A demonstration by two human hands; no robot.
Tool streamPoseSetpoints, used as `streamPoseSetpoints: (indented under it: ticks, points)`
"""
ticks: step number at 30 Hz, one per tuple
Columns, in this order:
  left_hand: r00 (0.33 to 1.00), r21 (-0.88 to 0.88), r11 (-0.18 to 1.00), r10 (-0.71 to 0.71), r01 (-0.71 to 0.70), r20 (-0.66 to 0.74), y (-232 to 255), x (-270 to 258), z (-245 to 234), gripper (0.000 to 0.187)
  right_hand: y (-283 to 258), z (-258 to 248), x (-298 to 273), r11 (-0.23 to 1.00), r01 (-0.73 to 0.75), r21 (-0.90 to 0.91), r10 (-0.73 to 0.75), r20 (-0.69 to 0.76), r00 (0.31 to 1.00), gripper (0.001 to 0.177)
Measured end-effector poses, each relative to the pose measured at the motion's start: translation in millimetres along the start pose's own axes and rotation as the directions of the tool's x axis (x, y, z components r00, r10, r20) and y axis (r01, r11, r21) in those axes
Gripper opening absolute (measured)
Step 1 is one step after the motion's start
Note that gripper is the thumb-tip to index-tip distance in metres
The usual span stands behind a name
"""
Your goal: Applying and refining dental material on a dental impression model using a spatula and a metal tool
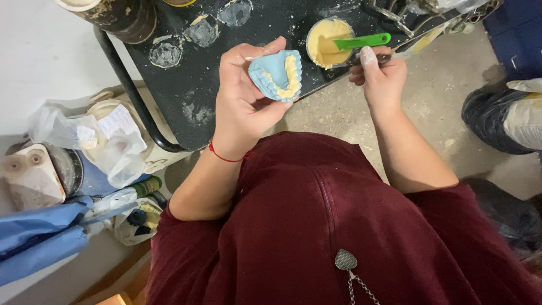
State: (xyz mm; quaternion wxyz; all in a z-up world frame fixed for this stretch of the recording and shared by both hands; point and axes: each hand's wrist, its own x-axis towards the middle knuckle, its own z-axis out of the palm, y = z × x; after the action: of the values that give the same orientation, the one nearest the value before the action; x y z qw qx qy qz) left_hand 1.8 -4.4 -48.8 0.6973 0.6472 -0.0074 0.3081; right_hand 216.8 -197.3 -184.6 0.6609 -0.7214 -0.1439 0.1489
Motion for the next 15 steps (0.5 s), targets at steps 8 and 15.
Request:
streamPoseSetpoints:
  ticks: [8,15]
  points:
    - [0.999,0.0,0.999,-0.033,0.033,0.008,-0.7,-0.3,-1.5,0.067,-44.9,6.5,-9.2,0.942,-0.132,0.309,0.12,0.057,0.991,0.031]
    - [1.0,-0.085,0.996,0.009,-0.008,0.003,-3.8,3.6,5.2,0.066,-121.3,-4.6,-35.2,0.782,0.18,0.597,-0.3,0.107,0.948,0.027]
